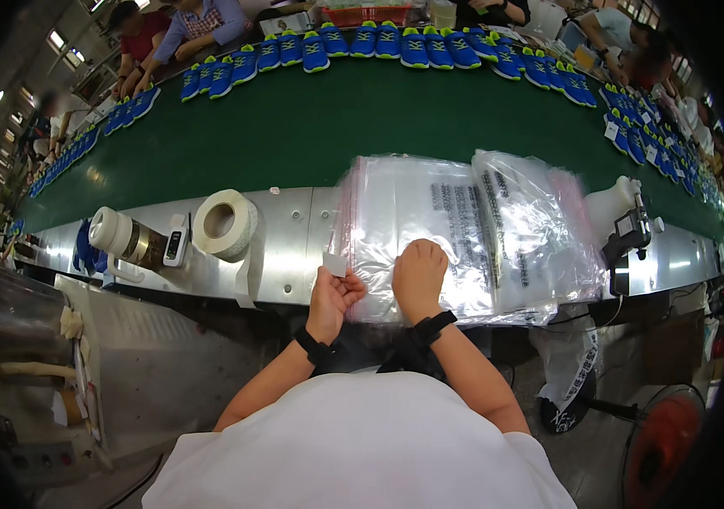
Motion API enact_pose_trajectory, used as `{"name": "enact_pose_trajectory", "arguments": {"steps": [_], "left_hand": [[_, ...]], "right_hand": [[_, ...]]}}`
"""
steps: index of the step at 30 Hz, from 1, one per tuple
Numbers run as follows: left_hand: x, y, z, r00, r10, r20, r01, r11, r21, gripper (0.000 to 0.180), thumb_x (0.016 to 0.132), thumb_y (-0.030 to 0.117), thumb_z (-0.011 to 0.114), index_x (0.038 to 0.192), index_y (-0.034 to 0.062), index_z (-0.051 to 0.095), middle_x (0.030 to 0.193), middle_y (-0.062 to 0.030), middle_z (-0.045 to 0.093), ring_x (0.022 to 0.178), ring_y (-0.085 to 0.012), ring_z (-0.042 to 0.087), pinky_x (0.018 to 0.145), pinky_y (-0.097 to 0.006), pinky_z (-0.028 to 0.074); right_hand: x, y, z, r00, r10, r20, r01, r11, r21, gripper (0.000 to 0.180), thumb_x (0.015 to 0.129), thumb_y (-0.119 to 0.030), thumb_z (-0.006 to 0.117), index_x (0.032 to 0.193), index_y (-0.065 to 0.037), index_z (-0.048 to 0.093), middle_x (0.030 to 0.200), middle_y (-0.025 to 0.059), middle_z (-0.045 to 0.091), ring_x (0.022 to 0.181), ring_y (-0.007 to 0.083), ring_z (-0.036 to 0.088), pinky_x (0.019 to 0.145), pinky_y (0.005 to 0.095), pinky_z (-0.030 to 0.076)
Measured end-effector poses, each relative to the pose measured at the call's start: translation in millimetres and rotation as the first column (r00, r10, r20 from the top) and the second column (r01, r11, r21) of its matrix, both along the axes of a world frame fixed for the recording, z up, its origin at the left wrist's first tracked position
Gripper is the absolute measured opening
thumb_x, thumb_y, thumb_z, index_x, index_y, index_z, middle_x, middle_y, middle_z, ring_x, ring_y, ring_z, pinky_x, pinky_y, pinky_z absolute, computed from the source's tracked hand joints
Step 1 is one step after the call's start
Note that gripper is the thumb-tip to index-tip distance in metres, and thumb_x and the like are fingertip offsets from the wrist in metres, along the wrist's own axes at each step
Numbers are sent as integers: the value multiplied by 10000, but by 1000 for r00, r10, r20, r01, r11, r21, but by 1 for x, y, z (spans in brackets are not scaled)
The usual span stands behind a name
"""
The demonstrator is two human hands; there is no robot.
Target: The recorder is preparing clear plastic bags and adhesive tape for shoe packaging at an assembly line station.
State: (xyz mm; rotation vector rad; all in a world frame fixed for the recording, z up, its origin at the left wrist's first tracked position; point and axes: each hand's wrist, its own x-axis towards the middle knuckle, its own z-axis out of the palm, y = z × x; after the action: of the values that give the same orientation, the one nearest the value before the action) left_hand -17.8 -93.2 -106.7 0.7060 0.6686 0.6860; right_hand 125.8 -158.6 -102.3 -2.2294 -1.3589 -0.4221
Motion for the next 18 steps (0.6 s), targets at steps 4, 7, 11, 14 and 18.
{"name": "enact_pose_trajectory", "arguments": {"steps": [4, 7, 11, 14, 18], "left_hand": [[-8, 6, -8, 1000, 7, -8, -8, 999, -44, 504, 918, 480, 284, 878, 22, 488, 730, -40, 494, 639, -137, 515, 653, -285, 485], [-9, 11, -11, 999, 29, -18, -30, 996, -83, 511, 912, 499, 284, 839, 34, 482, 679, -21, 473, 586, -121, 491, 596, -268, 473], [-3, 9, -5, 996, 49, -74, -56, 994, -90, 518, 908, 511, 287, 829, 37, 481, 642, -17, 464, 558, -120, 485, 570, -265, 470], [-1, 8, -3, 996, 48, -77, -52, 997, -58, 495, 913, 486, 297, 828, 32, 476, 651, -26, 467, 612, -136, 535, 596, -275, 487], [7, 26, 13, 968, -112, -226, 100, 993, -66, 465, 912, 458, 332, 877, 19, 480, 762, -72, 534, 769, -194, 583, 693, -317, 495]], "right_hand": [[-8, 1, 6, 968, -19, -249, 10, 999, -36, 200, 690, -170, 624, 791, -25, 530, 935, 120, 488, 940, 292, 439, 852, 442, 317], [-35, 1, 18, 985, 116, -129, -119, 993, -20, 257, 657, -193, 678, 798, -28, 541, 943, 90, 481, 970, 272, 425, 896, 522, 272], [-20, 4, 5, 991, 122, -53, -120, 992, 31, 177, 696, -143, 629, 777, -14, 540, 897, 111, 493, 932, 287, 440, 864, 469, 314], [-1, -1, -4, 990, 15, -137, -12, 1000, 28, 138, 713, -117, 597, 746, -4, 527, 819, 131, 502, 849, 311, 454, 789, 421, 354], [14, -22, 15, 867, 132, -481, -43, 981, 192, 86, 754, -73, 565, 734, -7, 513, 764, 122, 500, 744, 286, 476, 672, 366, 387]]}}
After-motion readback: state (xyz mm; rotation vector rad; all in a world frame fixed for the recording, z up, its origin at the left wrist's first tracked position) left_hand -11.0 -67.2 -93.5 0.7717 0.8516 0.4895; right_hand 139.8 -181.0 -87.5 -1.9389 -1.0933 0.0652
